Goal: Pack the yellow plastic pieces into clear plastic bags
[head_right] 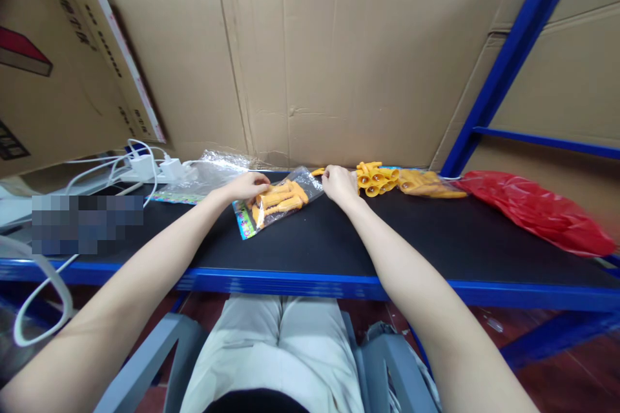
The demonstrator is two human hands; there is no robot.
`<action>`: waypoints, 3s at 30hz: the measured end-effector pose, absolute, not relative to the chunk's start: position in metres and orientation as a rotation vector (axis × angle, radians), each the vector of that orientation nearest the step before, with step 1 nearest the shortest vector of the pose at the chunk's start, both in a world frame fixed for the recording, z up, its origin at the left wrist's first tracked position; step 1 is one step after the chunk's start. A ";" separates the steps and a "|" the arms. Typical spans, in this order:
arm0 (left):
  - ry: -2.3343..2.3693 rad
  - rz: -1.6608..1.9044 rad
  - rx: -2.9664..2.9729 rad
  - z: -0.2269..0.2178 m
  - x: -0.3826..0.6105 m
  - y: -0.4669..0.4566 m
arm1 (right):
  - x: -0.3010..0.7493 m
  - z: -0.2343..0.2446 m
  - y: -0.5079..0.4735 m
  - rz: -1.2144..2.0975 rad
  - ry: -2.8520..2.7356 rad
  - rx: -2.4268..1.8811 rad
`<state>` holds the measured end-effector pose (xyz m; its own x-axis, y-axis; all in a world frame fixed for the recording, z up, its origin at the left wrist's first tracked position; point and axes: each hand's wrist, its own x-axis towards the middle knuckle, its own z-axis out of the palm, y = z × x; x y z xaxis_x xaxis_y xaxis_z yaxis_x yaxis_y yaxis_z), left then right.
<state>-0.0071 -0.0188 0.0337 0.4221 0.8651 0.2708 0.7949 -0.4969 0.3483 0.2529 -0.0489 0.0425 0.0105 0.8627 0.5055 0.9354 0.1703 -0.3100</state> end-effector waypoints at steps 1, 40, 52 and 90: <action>1.510 0.623 2.534 0.034 -0.007 -0.019 | 0.255 0.044 -0.049 -0.165 -1.820 -1.697; 1.109 0.924 1.127 0.027 -0.001 -0.014 | 0.246 0.022 -0.037 1.436 -1.121 -1.258; 1.123 0.840 1.340 0.020 -0.016 -0.003 | 0.251 0.016 -0.031 1.415 -1.266 -1.265; 1.455 0.634 2.820 0.020 -0.006 -0.008 | 0.258 0.019 -0.025 0.834 -2.059 -1.291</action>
